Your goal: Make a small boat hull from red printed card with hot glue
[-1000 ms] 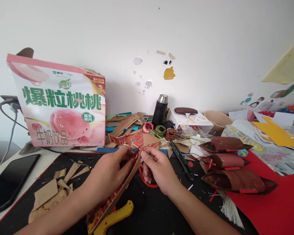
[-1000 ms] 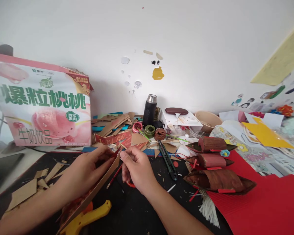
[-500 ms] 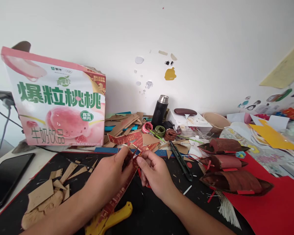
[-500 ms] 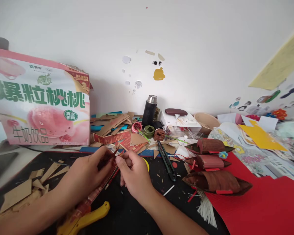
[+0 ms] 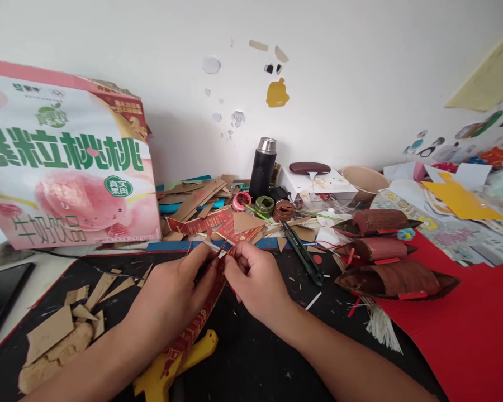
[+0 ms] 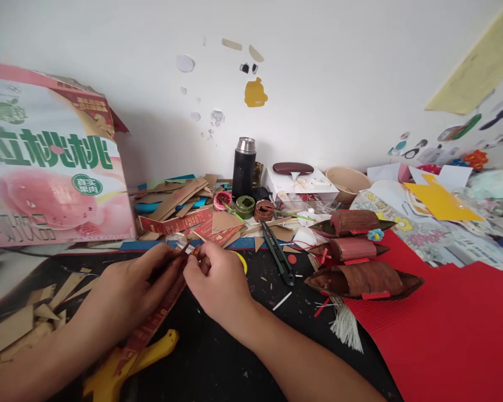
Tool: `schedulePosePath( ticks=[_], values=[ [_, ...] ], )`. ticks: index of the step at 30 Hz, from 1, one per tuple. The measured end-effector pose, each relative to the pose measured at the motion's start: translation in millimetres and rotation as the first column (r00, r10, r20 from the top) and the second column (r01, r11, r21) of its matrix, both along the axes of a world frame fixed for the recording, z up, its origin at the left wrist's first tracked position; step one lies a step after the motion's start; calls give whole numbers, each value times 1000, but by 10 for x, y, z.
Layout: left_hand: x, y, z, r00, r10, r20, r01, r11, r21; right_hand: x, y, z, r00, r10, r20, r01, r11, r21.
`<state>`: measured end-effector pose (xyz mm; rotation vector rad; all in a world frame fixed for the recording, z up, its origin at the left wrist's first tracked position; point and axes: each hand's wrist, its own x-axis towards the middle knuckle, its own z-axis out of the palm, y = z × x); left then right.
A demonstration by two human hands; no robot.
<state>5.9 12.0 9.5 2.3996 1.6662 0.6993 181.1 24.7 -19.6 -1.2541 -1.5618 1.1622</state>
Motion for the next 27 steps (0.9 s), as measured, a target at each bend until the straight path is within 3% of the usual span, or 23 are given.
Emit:
schedulePosePath(
  ticks=[5, 12, 19, 27],
  values=[
    [9, 0, -5, 1000, 1, -3, -1, 1000, -29, -8, 4, 33, 1000, -21, 16, 20, 996, 86],
    [49, -11, 10, 980, -35, 195, 60, 990, -125, 12, 41, 49, 999, -4, 36, 1, 997, 79],
    [75, 66, -40, 984, 71, 166, -57, 995, -87, 15, 41, 44, 998, 36, 48, -36, 999, 2],
    [59, 60, -8, 974, 117, 194, -102, 991, -84, 0, 9, 34, 994, -1, 108, -5, 998, 55]
  ],
)
